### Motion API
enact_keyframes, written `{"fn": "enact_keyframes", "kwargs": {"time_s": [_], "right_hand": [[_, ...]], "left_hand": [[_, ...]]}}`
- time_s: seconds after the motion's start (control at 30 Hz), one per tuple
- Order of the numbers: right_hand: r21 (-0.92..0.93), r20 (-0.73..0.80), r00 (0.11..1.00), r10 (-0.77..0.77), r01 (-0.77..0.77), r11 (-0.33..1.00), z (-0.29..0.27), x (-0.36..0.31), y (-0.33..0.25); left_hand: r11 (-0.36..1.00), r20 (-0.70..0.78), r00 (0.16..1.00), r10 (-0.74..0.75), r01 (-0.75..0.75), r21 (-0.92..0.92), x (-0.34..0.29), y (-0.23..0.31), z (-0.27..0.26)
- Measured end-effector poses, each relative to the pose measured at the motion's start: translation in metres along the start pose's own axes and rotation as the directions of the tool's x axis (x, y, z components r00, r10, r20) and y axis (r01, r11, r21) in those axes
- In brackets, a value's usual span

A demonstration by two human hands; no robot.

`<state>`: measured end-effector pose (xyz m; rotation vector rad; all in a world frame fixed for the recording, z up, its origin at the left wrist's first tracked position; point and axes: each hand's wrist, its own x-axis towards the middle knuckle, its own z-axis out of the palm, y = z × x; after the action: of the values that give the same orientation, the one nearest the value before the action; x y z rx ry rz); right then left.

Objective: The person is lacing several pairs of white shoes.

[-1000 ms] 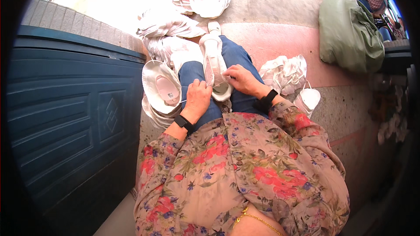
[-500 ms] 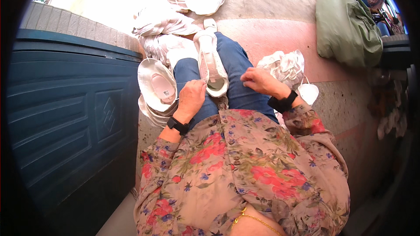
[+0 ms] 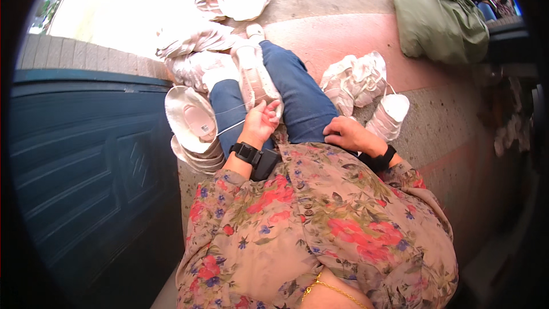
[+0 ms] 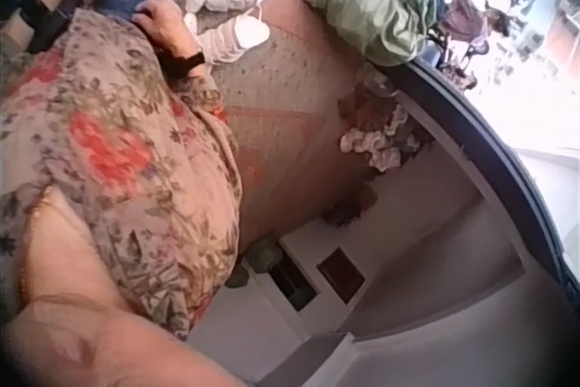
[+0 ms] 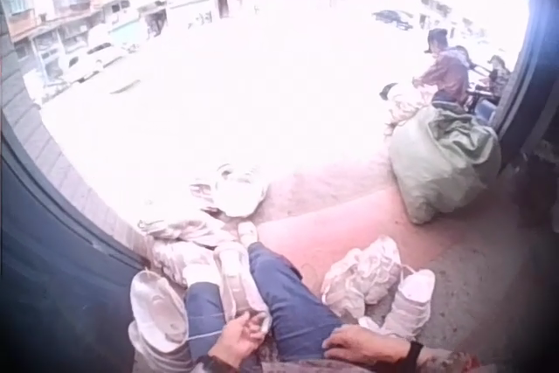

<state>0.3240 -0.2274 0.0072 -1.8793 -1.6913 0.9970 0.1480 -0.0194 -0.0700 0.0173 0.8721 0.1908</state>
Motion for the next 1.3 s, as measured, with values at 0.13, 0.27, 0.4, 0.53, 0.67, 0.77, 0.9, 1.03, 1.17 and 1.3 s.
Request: {"fn": "enact_keyframes", "kwargs": {"time_s": [0.13, 0.27, 0.4, 0.53, 0.67, 0.77, 0.9, 1.03, 1.17, 1.3], "right_hand": [[0.453, -0.185, 0.893, 0.411, -0.294, 0.842, 0.001, -0.027, 0.057], [0.691, -0.113, 0.655, 0.747, -0.488, 0.533, 0.019, -0.08, 0.157], [0.804, 0.004, 0.362, 0.932, -0.555, 0.212, 0.033, -0.085, 0.192], [0.808, -0.084, 0.482, 0.872, -0.479, 0.343, 0.059, -0.049, 0.235], [0.544, -0.401, 0.57, 0.717, -0.482, 0.687, 0.077, 0.007, 0.274], [0.392, -0.457, 0.598, 0.658, -0.529, 0.753, 0.068, 0.053, 0.286], [0.364, -0.348, 0.438, 0.829, -0.752, 0.55, 0.059, 0.086, 0.276], [0.445, -0.338, 0.424, 0.84, -0.715, 0.54, 0.036, 0.091, 0.276], [0.528, -0.168, 0.443, 0.88, -0.714, 0.46, 0.026, 0.09, 0.285], [0.539, -0.097, 0.401, 0.911, -0.748, 0.387, 0.039, 0.097, 0.298]], "left_hand": [[0.999, 0.064, 0.998, 0.014, -0.01, -0.053, 0.001, 0.001, -0.011], [0.998, 0.105, 0.993, 0.061, -0.059, -0.025, -0.007, -0.002, -0.004], [0.997, 0.069, 0.997, 0.043, -0.047, 0.06, -0.02, 0.001, 0.0], [0.954, -0.136, 0.985, 0.107, -0.063, 0.293, -0.029, 0.007, -0.001], [0.844, -0.14, 0.984, 0.105, -0.014, 0.536, -0.048, 0.007, 0.013], [0.787, -0.158, 0.975, 0.156, -0.025, 0.617, -0.066, 0.009, 0.018], [0.721, -0.176, 0.946, 0.271, -0.079, 0.689, -0.089, 0.015, 0.012], [0.682, -0.16, 0.928, 0.337, -0.123, 0.721, -0.102, 0.025, 0.005], [0.707, -0.211, 0.902, 0.378, -0.134, 0.694, -0.11, 0.032, -0.005], [0.687, -0.223, 0.892, 0.393, -0.123, 0.716, -0.111, 0.035, -0.011]]}}
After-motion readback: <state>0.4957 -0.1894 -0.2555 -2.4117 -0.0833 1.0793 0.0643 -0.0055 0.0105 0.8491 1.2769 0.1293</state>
